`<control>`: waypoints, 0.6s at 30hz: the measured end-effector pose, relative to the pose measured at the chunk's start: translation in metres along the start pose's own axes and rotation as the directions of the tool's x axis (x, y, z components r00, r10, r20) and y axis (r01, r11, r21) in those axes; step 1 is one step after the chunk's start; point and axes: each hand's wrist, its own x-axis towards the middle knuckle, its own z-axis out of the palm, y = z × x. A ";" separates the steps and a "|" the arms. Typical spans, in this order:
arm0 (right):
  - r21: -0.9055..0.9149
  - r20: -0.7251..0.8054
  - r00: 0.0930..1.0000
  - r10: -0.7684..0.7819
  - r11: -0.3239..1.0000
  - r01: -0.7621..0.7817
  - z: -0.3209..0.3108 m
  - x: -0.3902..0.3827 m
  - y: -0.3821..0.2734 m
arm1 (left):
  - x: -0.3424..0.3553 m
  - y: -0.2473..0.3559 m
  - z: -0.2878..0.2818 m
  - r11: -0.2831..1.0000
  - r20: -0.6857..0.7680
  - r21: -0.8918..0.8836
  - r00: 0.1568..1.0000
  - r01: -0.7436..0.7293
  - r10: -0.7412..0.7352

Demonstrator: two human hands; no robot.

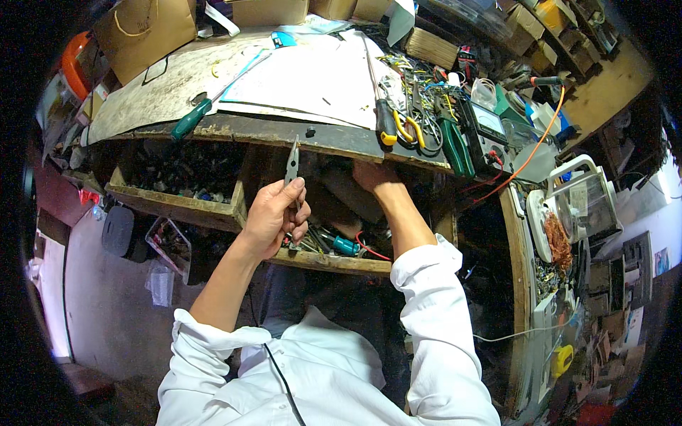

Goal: The person uses pliers and a screwdriver to strip and adjust wires on a small electronic component at a cluttered workbench. They repeatedly open a drawer to retrieve parts, then continue manipulating the component with tools.

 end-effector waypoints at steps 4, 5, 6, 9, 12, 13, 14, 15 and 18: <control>0.011 -0.106 0.994 0.001 1.000 0.000 -0.011 -0.002 -0.008 | 0.001 -0.001 0.000 1.000 0.017 -0.007 1.000 -0.007 0.007; 0.012 -0.096 0.995 0.022 1.000 -0.021 -0.012 -0.002 -0.009 | 0.001 -0.001 0.000 1.000 0.013 -0.006 1.000 -0.003 0.003; 0.014 -0.087 0.995 0.044 0.999 -0.043 -0.013 -0.003 -0.011 | 0.000 0.000 0.000 1.000 0.010 -0.004 1.000 0.001 -0.001; 0.010 0.044 0.991 0.129 0.992 -0.129 -0.032 -0.001 -0.027 | -0.001 0.000 -0.001 1.000 0.008 -0.006 1.000 -0.002 0.002; -0.002 -0.043 0.996 0.072 0.997 -0.072 -0.025 -0.005 -0.022 | -0.001 0.001 0.000 1.000 0.021 -0.014 1.000 -0.008 0.009; 0.025 -0.030 0.995 0.097 0.995 -0.096 -0.021 -0.007 -0.021 | -0.001 0.002 0.001 1.000 0.018 -0.010 1.000 -0.009 0.009; 0.051 -0.017 0.992 0.122 0.991 -0.121 -0.017 -0.010 -0.019 | -0.001 0.002 0.001 1.000 0.016 -0.006 1.000 -0.009 0.010; 0.078 -0.004 0.989 0.148 0.986 -0.147 -0.014 -0.013 -0.017 | -0.001 0.001 0.001 1.000 0.020 0.000 1.000 -0.009 0.009; -0.028 0.045 0.999 0.030 0.999 -0.029 -0.032 -0.022 -0.021 | -0.001 0.000 0.002 1.000 0.062 0.013 0.998 -0.008 0.007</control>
